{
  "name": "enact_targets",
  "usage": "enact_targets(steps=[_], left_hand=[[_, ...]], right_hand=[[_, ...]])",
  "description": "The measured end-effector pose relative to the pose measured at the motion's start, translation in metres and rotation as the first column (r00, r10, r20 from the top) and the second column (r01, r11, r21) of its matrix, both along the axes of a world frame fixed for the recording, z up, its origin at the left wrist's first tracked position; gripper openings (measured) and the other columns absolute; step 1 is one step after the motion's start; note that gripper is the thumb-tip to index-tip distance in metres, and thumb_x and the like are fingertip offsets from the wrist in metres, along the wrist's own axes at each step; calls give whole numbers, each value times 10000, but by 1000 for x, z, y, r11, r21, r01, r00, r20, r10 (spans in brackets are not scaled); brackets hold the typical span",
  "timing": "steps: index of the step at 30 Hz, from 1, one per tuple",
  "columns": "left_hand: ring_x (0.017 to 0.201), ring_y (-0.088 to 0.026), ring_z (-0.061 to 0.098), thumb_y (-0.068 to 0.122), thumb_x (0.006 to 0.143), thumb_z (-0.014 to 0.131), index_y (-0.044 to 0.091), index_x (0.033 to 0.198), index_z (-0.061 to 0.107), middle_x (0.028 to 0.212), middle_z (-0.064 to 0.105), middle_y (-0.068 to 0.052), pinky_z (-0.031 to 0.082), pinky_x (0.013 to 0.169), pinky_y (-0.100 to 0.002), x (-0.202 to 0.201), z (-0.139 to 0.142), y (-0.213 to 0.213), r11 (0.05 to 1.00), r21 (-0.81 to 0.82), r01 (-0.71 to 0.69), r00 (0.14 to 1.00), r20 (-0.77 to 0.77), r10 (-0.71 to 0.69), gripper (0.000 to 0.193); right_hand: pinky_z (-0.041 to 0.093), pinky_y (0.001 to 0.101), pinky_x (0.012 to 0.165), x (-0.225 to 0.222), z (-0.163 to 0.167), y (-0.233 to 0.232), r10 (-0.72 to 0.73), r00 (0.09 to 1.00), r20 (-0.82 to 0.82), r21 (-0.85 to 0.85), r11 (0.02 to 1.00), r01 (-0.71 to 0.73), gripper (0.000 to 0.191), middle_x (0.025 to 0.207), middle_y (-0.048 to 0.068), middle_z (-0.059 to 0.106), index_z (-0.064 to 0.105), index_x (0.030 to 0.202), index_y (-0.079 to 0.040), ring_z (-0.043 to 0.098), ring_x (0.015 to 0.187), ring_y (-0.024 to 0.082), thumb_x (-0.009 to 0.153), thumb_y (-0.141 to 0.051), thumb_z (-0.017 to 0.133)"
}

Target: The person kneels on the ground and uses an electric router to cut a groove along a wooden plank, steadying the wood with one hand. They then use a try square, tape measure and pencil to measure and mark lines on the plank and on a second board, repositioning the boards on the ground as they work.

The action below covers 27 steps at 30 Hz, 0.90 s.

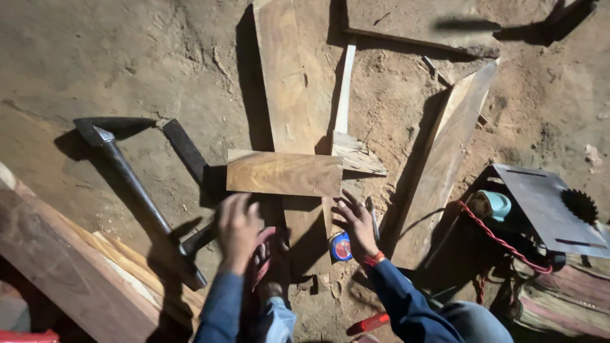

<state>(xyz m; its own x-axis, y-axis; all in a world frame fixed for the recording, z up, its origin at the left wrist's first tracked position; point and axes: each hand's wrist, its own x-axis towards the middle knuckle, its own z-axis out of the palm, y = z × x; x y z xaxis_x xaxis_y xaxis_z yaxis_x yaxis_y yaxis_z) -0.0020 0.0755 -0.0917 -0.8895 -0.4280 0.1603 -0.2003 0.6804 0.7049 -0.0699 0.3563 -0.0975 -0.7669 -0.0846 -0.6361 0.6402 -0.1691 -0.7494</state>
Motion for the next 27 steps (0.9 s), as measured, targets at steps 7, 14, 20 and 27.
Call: enact_targets(steps=[7, 14, 20, 27], left_hand=[[1180, -352, 526, 432, 869, 690, 161, 1332, 610, 1290, 584, -111, 428, 984, -553, 75, -5, -40, 908, -405, 107, 913, 403, 72, 543], [1214, -349, 526, 457, 797, 725, 126, 1314, 591, 1298, 572, -130, 413, 1010, -590, 78, -40, -71, 886, -403, 227, 874, 486, -3, 628], [1241, -432, 543, 210, 813, 668, 29, 1361, 539, 1362, 541, -193, 464, 1058, -480, 86, -54, -85, 937, -259, 232, 925, 357, -130, 591], [1067, -352, 580, 270, 991, 577, -12, 1389, 518, 1291, 550, -239, 512, 840, -399, 106, -20, -66, 970, 116, -214, 965, 180, 191, 492]], right_hand=[[612, 359, 859, -27, -36, -8, 62, 984, -168, 36, 998, -57, 501, 1212, 209, 679, 489, 1473, 53, 716, 1018, 240, 1019, -122, 604], [601, 351, 905, -42, -45, -5, 30, 994, -108, -105, 994, -41, 473, 1203, 103, 680, 505, 1472, 2, 680, 1052, 182, 1030, -156, 568], [578, 350, 914, -50, -43, -15, -13, 994, -108, -141, 990, -2, 451, 1147, 97, 660, 531, 1481, 6, 667, 1027, 167, 1051, -130, 554], [568, 342, 947, -52, -37, -18, 4, 996, -91, -110, 994, -14, 448, 1243, 63, 678, 523, 1464, -12, 662, 1090, 151, 1034, -137, 529]])
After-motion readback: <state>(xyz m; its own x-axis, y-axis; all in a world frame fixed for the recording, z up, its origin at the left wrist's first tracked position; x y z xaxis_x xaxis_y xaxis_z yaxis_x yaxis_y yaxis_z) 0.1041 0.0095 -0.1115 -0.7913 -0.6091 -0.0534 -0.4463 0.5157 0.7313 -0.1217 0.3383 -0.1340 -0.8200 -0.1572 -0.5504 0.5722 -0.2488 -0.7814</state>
